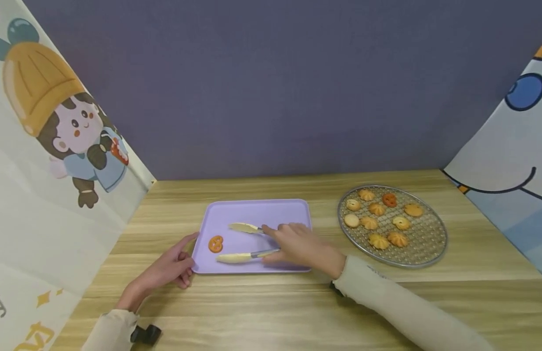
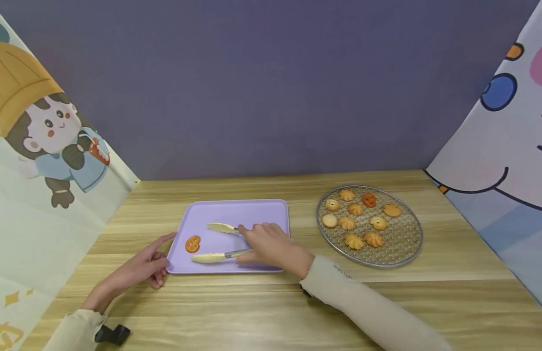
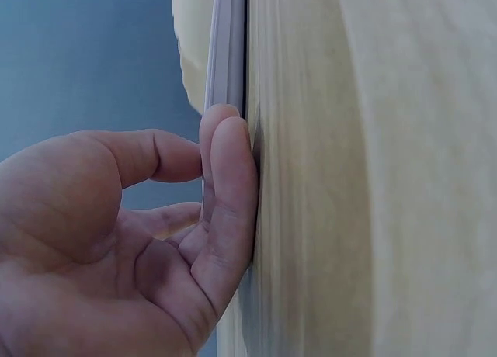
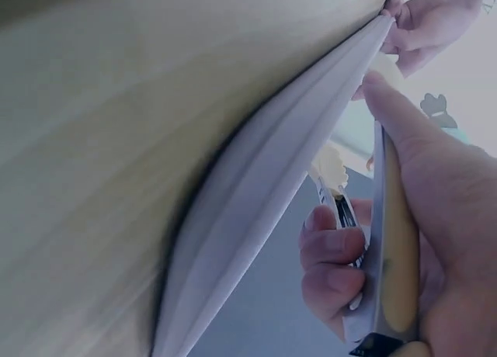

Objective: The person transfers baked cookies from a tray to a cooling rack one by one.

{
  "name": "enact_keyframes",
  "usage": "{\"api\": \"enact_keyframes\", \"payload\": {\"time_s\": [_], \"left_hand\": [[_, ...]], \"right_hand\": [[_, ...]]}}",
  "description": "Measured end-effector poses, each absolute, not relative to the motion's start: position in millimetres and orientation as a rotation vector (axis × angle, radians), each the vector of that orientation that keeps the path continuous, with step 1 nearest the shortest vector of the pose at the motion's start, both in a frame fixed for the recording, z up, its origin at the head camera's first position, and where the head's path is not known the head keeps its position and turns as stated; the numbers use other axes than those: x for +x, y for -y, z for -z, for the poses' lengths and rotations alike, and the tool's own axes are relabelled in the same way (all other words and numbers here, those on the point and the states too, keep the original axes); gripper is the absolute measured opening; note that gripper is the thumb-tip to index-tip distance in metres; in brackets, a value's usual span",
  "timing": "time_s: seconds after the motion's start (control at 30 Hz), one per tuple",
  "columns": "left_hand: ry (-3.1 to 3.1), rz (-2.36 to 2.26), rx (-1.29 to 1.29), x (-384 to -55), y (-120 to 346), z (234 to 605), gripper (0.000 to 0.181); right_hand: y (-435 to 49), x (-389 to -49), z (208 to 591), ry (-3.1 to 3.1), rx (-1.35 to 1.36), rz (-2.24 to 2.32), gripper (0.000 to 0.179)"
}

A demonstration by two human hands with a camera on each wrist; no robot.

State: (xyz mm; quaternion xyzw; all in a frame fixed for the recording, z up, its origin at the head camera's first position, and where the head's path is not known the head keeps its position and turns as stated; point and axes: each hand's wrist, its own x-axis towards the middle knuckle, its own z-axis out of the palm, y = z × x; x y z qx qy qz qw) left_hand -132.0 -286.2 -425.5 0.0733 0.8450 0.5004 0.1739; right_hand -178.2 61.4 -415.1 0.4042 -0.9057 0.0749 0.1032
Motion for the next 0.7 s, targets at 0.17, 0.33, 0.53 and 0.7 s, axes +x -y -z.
{"api": "enact_keyframes", "payload": {"time_s": [0.17,0.33,0.53,0.7], "left_hand": [[-2.391,-1.427,0.196,-130.2,287.5,424.0,0.073],[-2.385,-1.432,0.195,-131.3,285.3,423.8,0.073],[-2.390,-1.431,0.186,-132.6,284.2,423.7,0.072],[-2.376,-1.444,0.181,-132.5,284.1,424.0,0.074]], "right_hand": [[-42.4,-177.8,415.0,2.638,1.234,-0.218,0.079],[-37.7,-178.9,415.8,2.610,1.237,-0.201,0.073],[-39.4,-182.7,415.6,2.610,1.266,-0.220,0.065],[-43.1,-184.8,414.3,2.647,1.260,-0.206,0.064]]}}
